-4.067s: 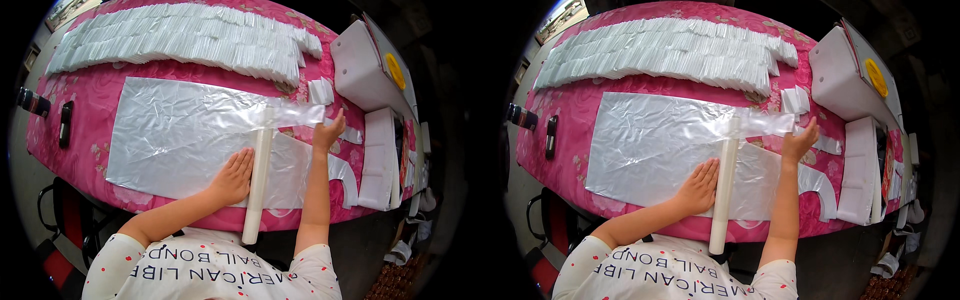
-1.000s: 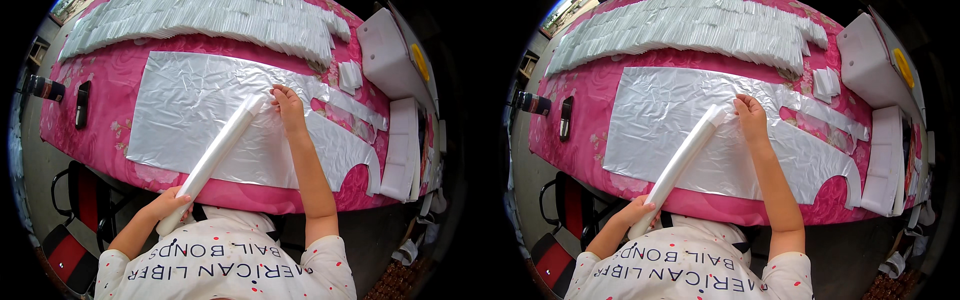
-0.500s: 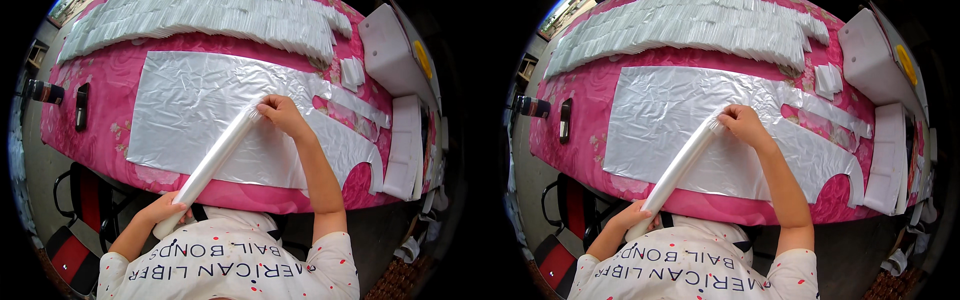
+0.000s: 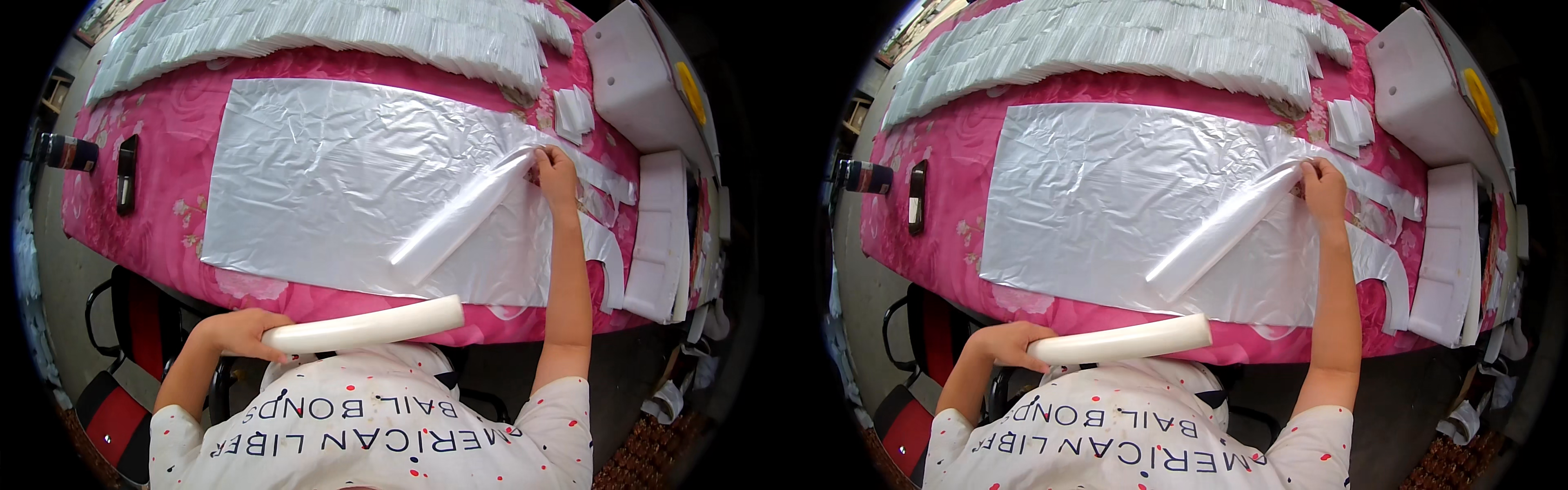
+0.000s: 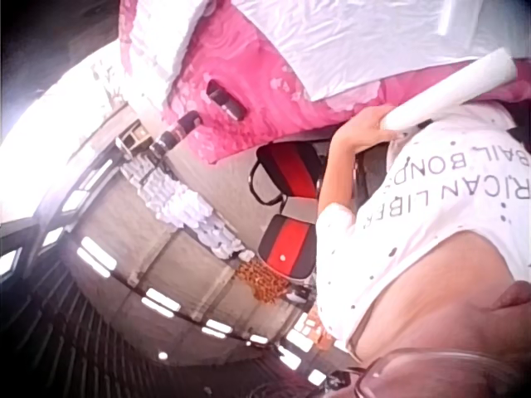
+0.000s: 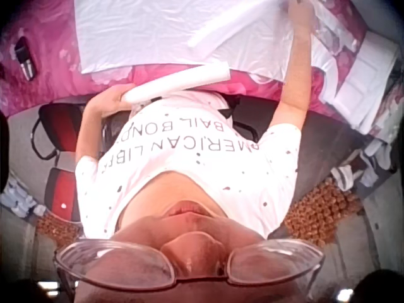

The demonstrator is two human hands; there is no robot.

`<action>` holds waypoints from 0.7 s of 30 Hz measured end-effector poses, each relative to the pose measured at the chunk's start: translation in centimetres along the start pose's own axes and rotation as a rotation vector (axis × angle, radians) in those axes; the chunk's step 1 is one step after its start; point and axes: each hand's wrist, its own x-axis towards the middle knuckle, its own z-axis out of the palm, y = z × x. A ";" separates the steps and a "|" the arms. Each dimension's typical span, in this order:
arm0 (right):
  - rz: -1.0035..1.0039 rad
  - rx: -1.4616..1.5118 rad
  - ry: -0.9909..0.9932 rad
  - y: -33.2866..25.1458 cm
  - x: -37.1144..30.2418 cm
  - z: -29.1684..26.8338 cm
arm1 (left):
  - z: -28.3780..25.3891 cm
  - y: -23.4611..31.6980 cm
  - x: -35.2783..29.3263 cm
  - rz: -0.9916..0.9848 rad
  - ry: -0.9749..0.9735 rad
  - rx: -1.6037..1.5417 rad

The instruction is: The person wraps small white rectangular items in clear plastic film on a pink tablecloth. They unroll the film, place an item on it, fold the film around the item, and set the wrapped unit aside. The person repeats this process for multiple items, using a cylindrical roller to smooth the film.

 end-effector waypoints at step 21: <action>-0.291 -0.141 0.045 -6.2 -3.2 7.1 | 3.3 4.7 14.5 0.746 0.322 1.154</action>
